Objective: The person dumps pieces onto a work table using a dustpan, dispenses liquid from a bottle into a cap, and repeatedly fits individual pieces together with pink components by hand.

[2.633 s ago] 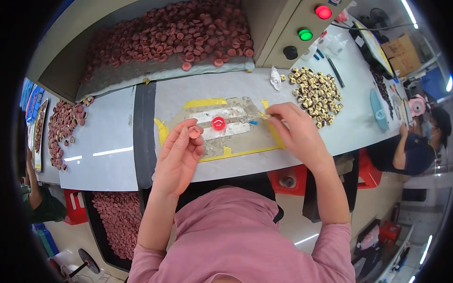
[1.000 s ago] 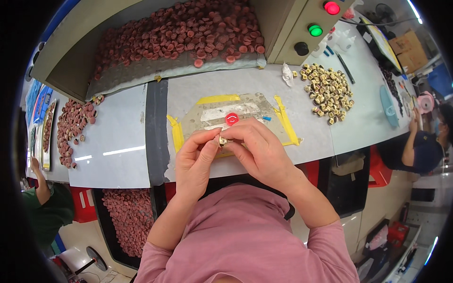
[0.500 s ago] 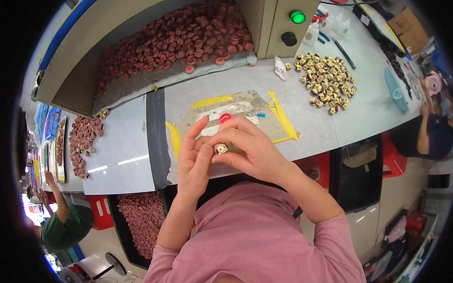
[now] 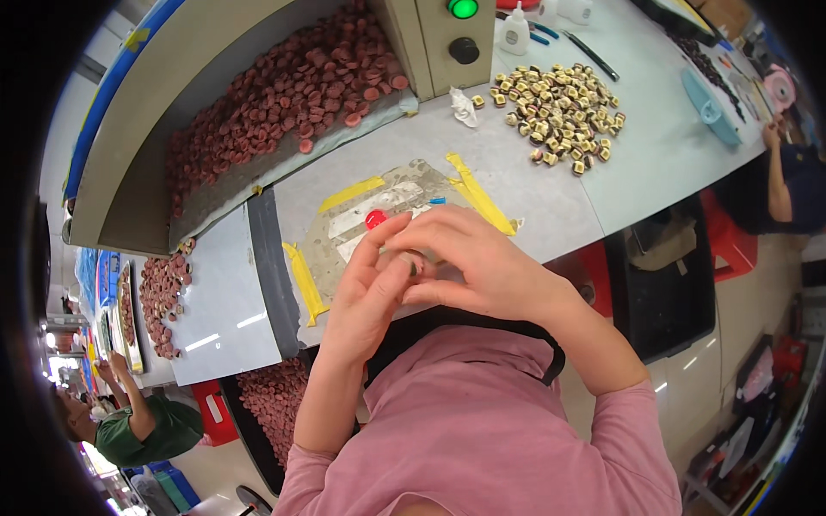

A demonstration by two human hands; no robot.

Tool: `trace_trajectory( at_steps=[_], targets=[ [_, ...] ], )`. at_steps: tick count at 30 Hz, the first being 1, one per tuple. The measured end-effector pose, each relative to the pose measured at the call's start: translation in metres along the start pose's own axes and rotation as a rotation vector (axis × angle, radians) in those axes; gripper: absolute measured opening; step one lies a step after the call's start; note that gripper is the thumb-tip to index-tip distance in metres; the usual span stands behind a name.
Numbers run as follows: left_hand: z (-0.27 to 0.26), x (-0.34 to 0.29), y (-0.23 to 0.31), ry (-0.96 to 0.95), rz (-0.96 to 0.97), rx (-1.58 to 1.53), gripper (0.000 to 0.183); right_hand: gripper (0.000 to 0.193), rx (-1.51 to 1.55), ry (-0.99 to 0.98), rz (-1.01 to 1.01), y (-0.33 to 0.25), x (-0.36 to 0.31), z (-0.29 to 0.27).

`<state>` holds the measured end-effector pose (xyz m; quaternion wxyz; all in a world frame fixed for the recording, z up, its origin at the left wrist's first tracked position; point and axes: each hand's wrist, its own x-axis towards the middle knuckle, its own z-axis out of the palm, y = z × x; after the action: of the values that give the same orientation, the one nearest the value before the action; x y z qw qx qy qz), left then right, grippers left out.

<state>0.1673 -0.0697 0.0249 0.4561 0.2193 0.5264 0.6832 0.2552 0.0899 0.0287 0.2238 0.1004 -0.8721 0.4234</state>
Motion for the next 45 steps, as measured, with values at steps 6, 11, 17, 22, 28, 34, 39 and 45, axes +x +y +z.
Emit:
trace_trajectory(
  at_steps=[6,11,17,22,28,34,39,45],
  targets=[
    [0.003,0.006,-0.007,0.06,-0.071,-0.222,0.044,0.025,0.592,-0.031,0.38,0.006,-0.011,0.0],
    [0.004,0.012,-0.012,0.062,-0.036,-0.133,0.044,0.016,0.577,0.016,0.292,0.019,-0.015,0.005],
    [0.003,0.0,0.0,0.096,-0.011,0.055,0.035,0.022,0.358,-0.051,0.164,0.022,-0.013,-0.006],
    [-0.082,-0.025,0.034,0.557,0.21,1.149,0.013,0.021,-0.17,0.128,0.283,0.044,-0.023,-0.06],
    [-0.243,-0.047,0.073,0.927,0.354,1.819,0.022,0.02,-0.567,0.269,0.205,0.091,0.01,-0.1],
    [-0.201,-0.006,0.075,0.806,0.642,1.734,0.026,0.017,-0.8,0.035,0.256,0.125,0.047,-0.093],
    [-0.114,0.08,0.066,0.337,0.779,1.569,0.026,0.011,-0.796,0.134,0.181,0.105,0.042,-0.082],
    [-0.098,0.141,0.05,0.384,0.755,1.679,0.011,0.014,-0.465,0.049,0.266,0.046,0.021,-0.065]
  ],
)
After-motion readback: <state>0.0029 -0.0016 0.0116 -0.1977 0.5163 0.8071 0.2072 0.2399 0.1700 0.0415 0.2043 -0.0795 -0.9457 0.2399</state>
